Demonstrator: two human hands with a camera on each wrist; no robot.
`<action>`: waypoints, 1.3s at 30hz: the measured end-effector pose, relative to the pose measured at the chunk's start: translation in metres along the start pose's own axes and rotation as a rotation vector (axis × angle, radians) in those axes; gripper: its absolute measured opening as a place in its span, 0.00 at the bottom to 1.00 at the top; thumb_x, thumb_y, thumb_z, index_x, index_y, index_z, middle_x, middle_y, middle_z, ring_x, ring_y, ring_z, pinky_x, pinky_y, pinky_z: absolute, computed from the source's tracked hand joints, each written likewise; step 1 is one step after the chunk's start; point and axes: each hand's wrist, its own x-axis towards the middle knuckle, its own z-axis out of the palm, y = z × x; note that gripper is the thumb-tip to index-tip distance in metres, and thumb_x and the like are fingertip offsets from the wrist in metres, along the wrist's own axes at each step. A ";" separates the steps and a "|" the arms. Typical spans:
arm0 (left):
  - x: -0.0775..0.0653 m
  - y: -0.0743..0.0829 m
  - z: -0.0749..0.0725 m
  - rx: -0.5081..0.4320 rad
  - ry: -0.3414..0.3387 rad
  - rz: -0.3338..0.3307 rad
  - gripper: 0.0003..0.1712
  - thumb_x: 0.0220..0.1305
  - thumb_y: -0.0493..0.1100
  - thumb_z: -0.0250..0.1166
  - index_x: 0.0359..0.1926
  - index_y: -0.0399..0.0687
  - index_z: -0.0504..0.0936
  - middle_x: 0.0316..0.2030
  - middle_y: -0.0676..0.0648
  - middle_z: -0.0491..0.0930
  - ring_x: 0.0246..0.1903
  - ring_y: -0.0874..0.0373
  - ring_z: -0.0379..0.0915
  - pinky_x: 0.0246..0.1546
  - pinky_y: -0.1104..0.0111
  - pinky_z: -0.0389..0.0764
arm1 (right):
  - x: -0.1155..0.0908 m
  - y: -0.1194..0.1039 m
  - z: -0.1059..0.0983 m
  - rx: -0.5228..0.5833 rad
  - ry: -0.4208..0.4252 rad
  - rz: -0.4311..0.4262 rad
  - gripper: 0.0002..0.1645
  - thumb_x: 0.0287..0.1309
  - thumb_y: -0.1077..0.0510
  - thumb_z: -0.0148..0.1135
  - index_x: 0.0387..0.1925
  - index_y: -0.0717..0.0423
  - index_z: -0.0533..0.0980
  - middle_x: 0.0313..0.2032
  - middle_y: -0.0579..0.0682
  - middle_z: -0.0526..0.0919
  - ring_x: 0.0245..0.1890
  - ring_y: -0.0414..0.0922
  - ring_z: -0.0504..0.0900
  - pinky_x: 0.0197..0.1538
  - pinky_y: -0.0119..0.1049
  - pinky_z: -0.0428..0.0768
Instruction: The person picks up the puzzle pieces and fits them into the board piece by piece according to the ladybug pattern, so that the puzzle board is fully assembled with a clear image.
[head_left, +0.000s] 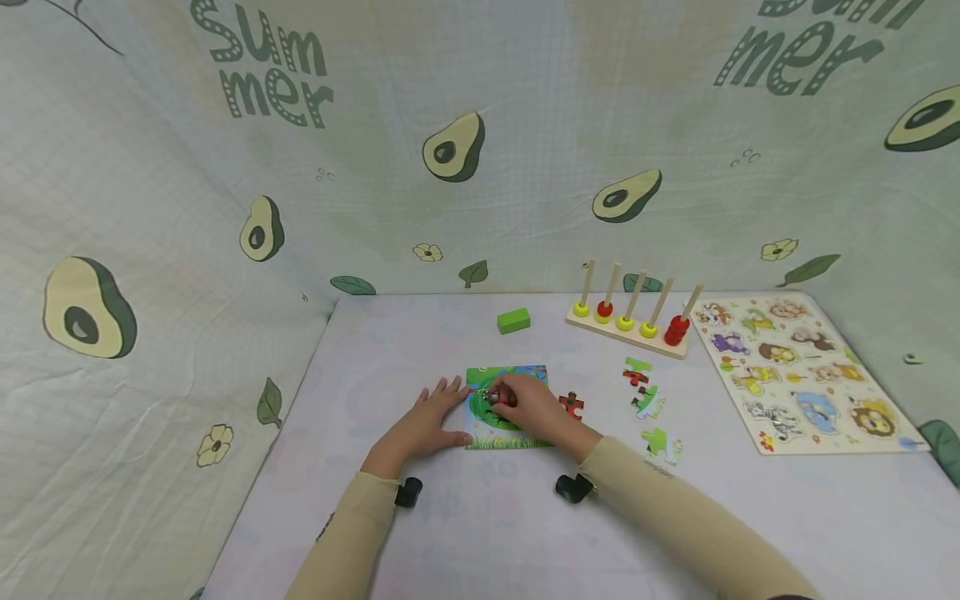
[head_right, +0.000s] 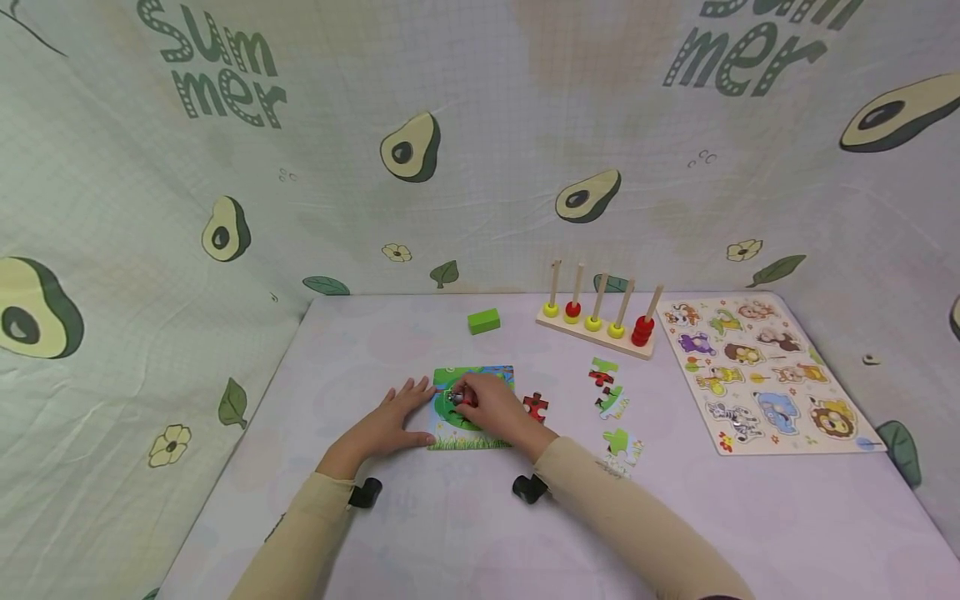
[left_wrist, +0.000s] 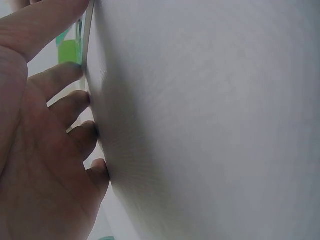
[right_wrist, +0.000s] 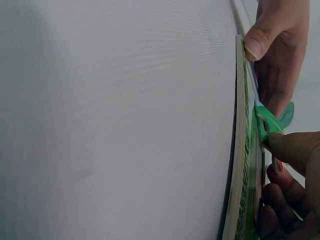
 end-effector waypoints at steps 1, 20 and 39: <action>0.000 -0.001 0.001 0.003 0.000 0.000 0.51 0.62 0.58 0.72 0.80 0.51 0.58 0.80 0.45 0.49 0.79 0.45 0.36 0.79 0.49 0.37 | 0.001 0.000 0.001 0.000 -0.001 -0.002 0.11 0.64 0.58 0.70 0.47 0.52 0.81 0.28 0.39 0.75 0.27 0.37 0.71 0.31 0.32 0.73; 0.001 -0.003 0.002 0.018 -0.006 -0.010 0.52 0.63 0.61 0.71 0.80 0.53 0.57 0.80 0.47 0.48 0.80 0.48 0.34 0.79 0.51 0.36 | 0.005 -0.007 0.005 -0.116 -0.014 -0.005 0.10 0.64 0.56 0.70 0.46 0.51 0.82 0.31 0.41 0.75 0.33 0.39 0.72 0.39 0.36 0.75; 0.000 -0.003 0.002 0.013 -0.004 0.005 0.51 0.63 0.60 0.70 0.80 0.53 0.57 0.80 0.46 0.47 0.80 0.46 0.34 0.79 0.49 0.37 | 0.004 -0.004 0.006 -0.268 -0.059 -0.112 0.20 0.65 0.51 0.69 0.58 0.44 0.84 0.38 0.45 0.77 0.32 0.40 0.69 0.34 0.35 0.70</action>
